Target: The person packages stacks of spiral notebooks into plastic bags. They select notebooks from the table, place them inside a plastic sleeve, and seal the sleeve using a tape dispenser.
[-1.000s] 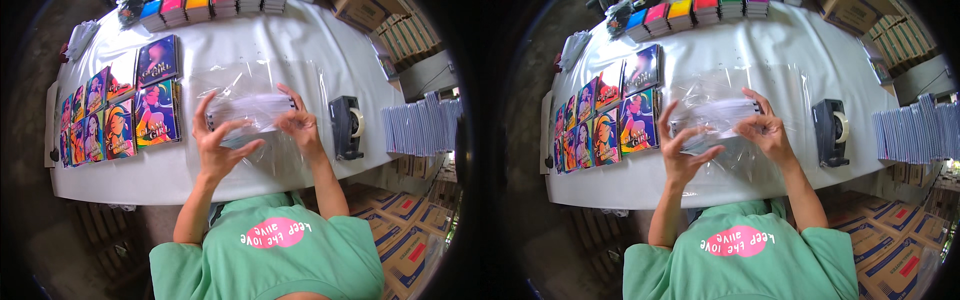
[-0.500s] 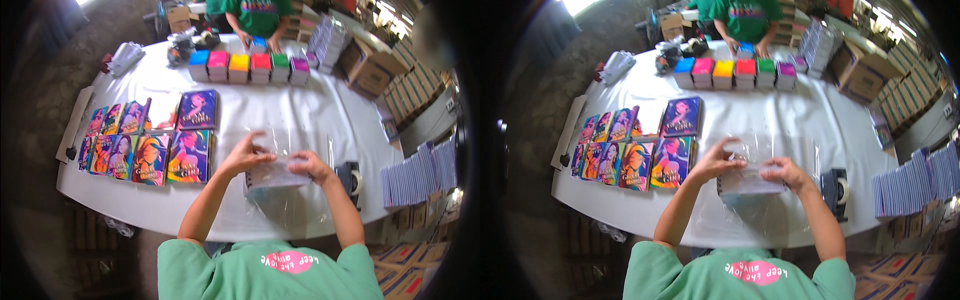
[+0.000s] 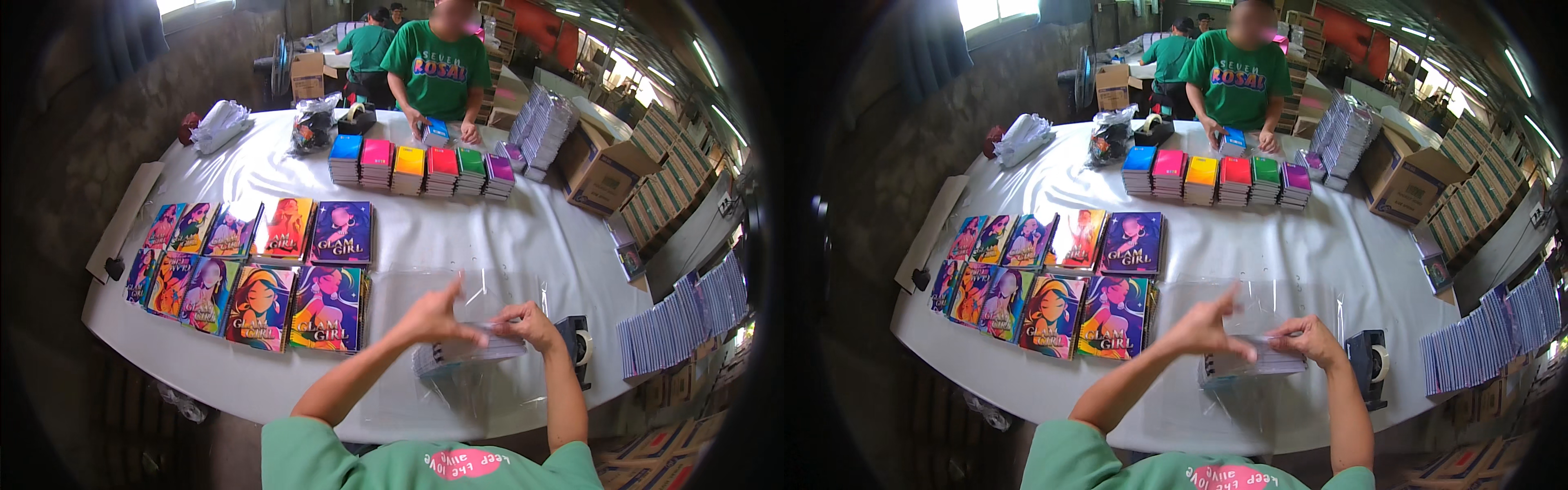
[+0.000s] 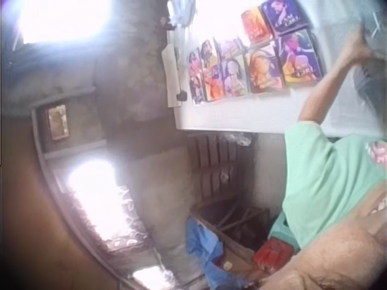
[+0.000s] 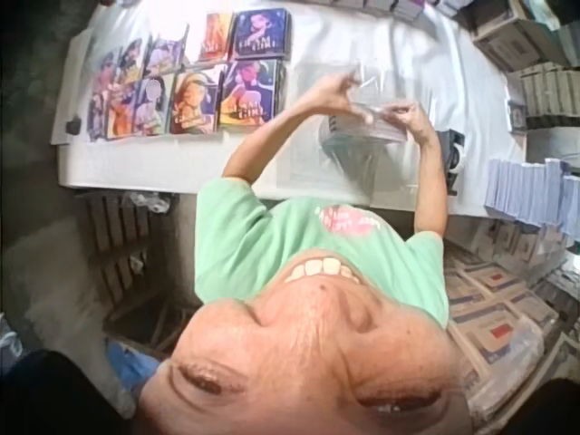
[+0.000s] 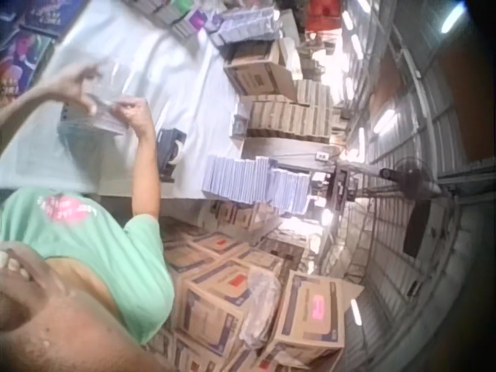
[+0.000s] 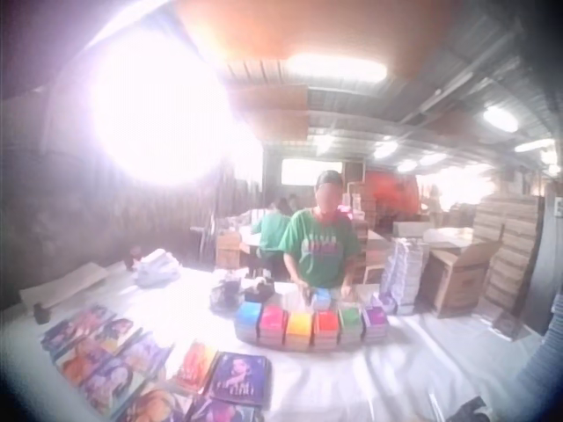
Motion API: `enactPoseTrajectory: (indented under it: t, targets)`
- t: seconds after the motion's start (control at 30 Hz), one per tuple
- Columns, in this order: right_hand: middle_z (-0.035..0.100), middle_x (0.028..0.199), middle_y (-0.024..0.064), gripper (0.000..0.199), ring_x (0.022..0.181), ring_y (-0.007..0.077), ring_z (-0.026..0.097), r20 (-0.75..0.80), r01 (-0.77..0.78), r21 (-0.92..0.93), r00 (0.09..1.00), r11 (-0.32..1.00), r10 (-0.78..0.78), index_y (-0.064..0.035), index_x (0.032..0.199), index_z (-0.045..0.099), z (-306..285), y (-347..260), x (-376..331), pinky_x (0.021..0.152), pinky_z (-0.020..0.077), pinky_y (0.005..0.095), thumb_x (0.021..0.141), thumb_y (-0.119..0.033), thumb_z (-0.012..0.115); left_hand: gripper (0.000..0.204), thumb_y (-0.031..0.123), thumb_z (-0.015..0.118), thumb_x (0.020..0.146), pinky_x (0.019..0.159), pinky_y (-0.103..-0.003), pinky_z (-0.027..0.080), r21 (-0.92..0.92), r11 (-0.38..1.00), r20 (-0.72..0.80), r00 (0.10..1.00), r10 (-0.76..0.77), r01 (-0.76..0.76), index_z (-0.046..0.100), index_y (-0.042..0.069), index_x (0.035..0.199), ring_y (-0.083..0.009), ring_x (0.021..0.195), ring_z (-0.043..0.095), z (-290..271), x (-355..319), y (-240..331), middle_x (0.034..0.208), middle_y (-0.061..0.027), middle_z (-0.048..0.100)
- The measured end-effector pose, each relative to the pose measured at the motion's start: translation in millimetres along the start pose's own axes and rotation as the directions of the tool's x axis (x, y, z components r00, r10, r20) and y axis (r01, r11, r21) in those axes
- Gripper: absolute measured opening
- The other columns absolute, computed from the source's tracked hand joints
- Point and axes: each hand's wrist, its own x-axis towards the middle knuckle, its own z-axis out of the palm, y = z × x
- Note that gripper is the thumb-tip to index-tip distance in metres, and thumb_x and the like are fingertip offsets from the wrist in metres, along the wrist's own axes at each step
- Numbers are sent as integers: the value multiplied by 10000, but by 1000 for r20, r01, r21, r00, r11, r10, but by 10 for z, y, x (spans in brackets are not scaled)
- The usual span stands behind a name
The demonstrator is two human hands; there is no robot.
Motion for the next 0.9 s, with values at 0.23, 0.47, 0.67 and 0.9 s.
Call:
enactPoseTrajectory:
  t: [0.23,0.47,0.67,0.9]
  targets:
    - [685,887,11,132,886,161,639,-151,194,-573,930,796,-336,-106,870,719,217,-127,-210,1045,230,528,751,-158,694,242,176,731,701,946,-390,375,237,964,-132,979,154,-119,726,138,939,-237,968,635,227,-211,167,898,-65,698]
    - [638,999,5,114,1049,152,580,-41,203,-933,760,298,-648,-156,849,675,526,-37,-397,1043,304,467,786,-130,583,482,161,730,719,964,-390,389,223,943,-4,967,254,-247,601,143,1182,-224,1115,572,245,-423,424,1063,-57,666]
    - [555,1257,112,362,1063,265,568,111,496,-582,834,644,-541,-73,1095,638,130,153,-1121,928,440,376,746,-39,550,199,46,700,734,808,-315,488,543,597,-24,699,714,-591,717,134,912,-192,968,654,373,-632,157,995,-34,691]
    - [605,1035,140,450,987,294,543,-824,-463,38,487,885,290,-65,993,623,-1036,2172,-1965,753,452,382,841,-487,588,214,-6,658,708,746,-283,481,565,455,-5,548,836,-688,716,119,873,-175,961,654,520,-484,95,998,-11,687]
